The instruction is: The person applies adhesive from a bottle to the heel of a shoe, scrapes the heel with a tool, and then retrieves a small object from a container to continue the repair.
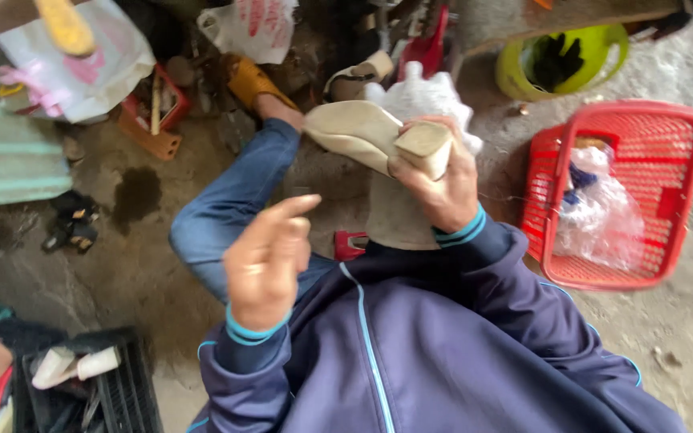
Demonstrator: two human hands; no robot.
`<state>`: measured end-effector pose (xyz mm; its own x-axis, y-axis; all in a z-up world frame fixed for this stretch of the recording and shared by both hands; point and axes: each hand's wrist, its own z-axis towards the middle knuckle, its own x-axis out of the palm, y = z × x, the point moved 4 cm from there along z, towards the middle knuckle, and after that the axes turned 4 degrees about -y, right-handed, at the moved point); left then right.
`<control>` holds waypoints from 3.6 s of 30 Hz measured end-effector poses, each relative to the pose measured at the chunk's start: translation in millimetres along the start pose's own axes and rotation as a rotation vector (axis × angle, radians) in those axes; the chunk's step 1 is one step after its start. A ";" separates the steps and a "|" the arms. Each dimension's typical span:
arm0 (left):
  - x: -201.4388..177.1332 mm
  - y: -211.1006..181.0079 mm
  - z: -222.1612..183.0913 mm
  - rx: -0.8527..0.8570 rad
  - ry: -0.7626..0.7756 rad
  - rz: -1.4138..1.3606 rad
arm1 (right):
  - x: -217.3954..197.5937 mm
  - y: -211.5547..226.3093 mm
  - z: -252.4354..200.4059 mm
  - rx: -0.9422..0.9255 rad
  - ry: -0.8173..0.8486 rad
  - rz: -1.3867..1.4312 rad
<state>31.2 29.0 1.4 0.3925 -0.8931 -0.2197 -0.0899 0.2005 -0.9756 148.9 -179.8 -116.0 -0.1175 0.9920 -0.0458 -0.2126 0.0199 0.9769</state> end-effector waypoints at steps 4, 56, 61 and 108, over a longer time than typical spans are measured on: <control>-13.4 50.2 -0.2 -0.117 -0.161 -0.110 | -21.3 9.8 -5.8 0.154 -0.073 0.262; -10.6 24.2 -17.6 0.119 0.064 -0.207 | 44.6 216.3 -48.6 -0.198 1.016 0.923; -3.8 14.9 -14.6 0.111 -0.067 0.013 | 30.4 209.9 -54.6 -0.308 0.864 0.753; 92.9 45.7 30.1 0.197 0.418 0.359 | -28.4 -29.3 -7.6 0.324 -0.398 0.107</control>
<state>91.1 -32.7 -63.7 -0.0296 -0.8305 -0.5563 0.0368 0.5552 -0.8309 151.1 -209.6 -144.9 0.2687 0.9600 0.0793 0.0990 -0.1094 0.9891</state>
